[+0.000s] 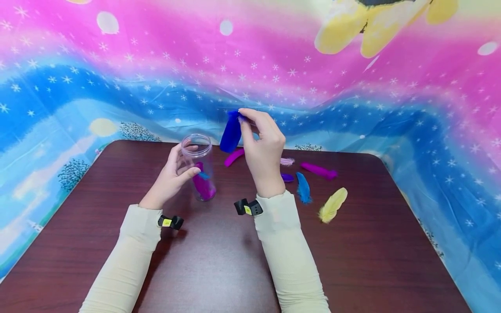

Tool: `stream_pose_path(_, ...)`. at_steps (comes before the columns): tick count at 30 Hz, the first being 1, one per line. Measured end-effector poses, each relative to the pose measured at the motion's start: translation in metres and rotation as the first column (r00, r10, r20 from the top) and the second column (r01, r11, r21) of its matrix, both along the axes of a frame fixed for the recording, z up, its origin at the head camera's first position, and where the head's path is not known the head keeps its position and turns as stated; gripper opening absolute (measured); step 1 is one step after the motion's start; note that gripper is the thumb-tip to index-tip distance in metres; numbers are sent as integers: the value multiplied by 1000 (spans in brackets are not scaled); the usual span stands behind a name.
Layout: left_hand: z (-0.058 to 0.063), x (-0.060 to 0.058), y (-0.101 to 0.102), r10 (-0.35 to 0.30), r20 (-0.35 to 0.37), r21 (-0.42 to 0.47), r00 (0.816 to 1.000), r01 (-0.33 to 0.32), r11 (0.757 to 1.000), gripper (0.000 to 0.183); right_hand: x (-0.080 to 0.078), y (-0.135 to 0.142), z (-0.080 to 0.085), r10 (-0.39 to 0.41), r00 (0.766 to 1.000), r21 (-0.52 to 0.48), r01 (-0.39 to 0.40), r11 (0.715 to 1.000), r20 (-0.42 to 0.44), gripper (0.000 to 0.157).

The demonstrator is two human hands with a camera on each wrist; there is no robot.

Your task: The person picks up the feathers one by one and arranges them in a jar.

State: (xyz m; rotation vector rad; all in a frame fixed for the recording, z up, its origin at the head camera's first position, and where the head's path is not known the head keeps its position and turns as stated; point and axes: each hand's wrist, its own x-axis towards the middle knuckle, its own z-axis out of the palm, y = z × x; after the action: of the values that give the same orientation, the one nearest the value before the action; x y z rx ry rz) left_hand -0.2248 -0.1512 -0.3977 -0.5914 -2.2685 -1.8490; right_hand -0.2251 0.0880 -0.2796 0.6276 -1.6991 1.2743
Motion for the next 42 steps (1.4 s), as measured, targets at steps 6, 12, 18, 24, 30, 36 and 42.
stream_pose_path(6,0,1,1,0,-2,-2,1000,0,1000,76,1,-5,6,7,999,-2,-8,1000,-36,14)
stream_pose_path(12,1,0,1,-3,-12,-5,1000,3,1000,77,1,-13,11,42,995,-27,-44,999,-87,13)
stream_pose_path(18,1,1,0,6,11,-22,1000,-6,1000,78,1,-23,13,80,985,-40,-87,995,-152,13)
stream_pose_path(24,2,2,0,9,22,-30,1000,-8,1000,78,0,-31,14,95,979,-27,-102,994,-178,13)
stream_pose_path(30,3,4,0,10,30,-33,999,-9,999,78,-2,-39,14,109,977,8,-109,994,-185,13)
stream_pose_path(36,4,4,0,11,36,-37,999,-10,999,78,-5,-44,11,99,981,92,-84,992,-167,15)
stream_pose_path(42,4,3,0,7,36,-35,999,-6,999,78,-8,-49,4,85,984,144,-63,988,-156,16)
